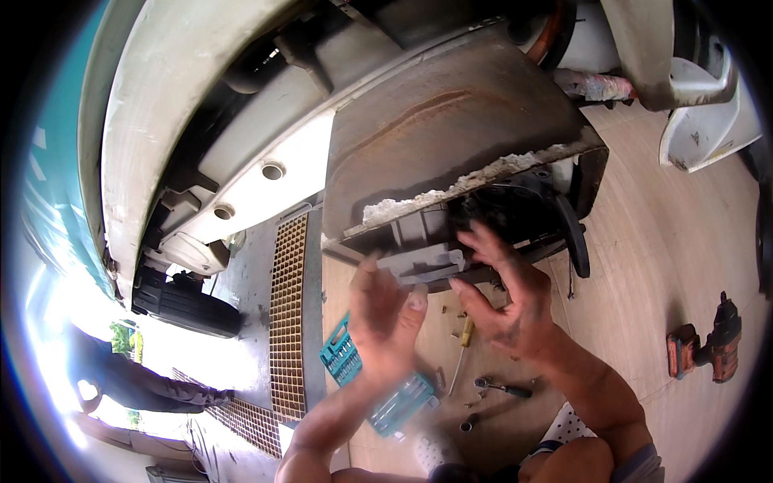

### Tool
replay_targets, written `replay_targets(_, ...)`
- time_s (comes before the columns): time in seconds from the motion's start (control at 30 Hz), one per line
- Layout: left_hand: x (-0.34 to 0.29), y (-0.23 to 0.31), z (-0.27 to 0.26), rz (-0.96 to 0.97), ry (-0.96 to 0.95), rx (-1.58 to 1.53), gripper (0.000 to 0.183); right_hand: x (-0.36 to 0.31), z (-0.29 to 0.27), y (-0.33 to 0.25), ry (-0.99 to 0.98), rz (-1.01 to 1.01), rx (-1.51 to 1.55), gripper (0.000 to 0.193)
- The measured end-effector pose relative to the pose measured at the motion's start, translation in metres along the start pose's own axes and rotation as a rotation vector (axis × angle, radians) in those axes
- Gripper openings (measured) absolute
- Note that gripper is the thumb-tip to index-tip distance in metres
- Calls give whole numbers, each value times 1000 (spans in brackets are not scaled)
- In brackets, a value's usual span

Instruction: The person uses a screwdriver to loosen screws on a plastic component attached to the underside of a white vehicle, then removes internal plastic parts and a rubber gasket by hand.

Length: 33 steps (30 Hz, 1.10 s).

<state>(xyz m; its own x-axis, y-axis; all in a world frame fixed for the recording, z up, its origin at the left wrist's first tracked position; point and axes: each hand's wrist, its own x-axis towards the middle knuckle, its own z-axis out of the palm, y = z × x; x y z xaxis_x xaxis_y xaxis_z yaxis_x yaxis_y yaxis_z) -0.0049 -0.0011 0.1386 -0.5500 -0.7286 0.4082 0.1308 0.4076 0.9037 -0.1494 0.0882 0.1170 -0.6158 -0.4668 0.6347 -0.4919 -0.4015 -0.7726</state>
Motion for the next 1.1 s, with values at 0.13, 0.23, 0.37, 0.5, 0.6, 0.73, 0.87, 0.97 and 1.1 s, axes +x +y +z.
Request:
replay_targets(0.13, 1, 1, 1, -27, 38, 13, 71, 1, -4, 6, -53, -42, 9, 55)
replay_targets(0.23, 2, 0, 1, -26, 31, -69, 70, 7, -8, 2, -81, -25, 26, 54)
replay_targets(0.37, 2, -2, 0, -37, 46, -94, 67, 13, -13, -5, -147, -4, 23, 53)
replay_targets(0.5, 2, -1, 2, -56, 82, -58, 67, 15, -7, 0, -96, -20, 193, 54)
replay_targets(0.6, 5, 3, -3, -34, 24, -81, 67, 18, -4, -7, -108, -6, 245, 56)
replay_targets(0.73, 7, 13, 7, -53, 7, -183, 66, 18, -2, -7, -128, 40, 298, 65)
replay_targets(0.87, 8, 18, 12, -102, 62, -255, 56, 12, 4, -3, -145, 116, 372, 75)
replay_targets(0.97, 9, 18, 14, -106, 102, -289, 48, 11, 9, -3, -108, 75, 384, 77)
replay_targets(1.1, 13, 26, 16, -178, 172, -326, 40, 10, 11, -4, -62, 24, 295, 79)
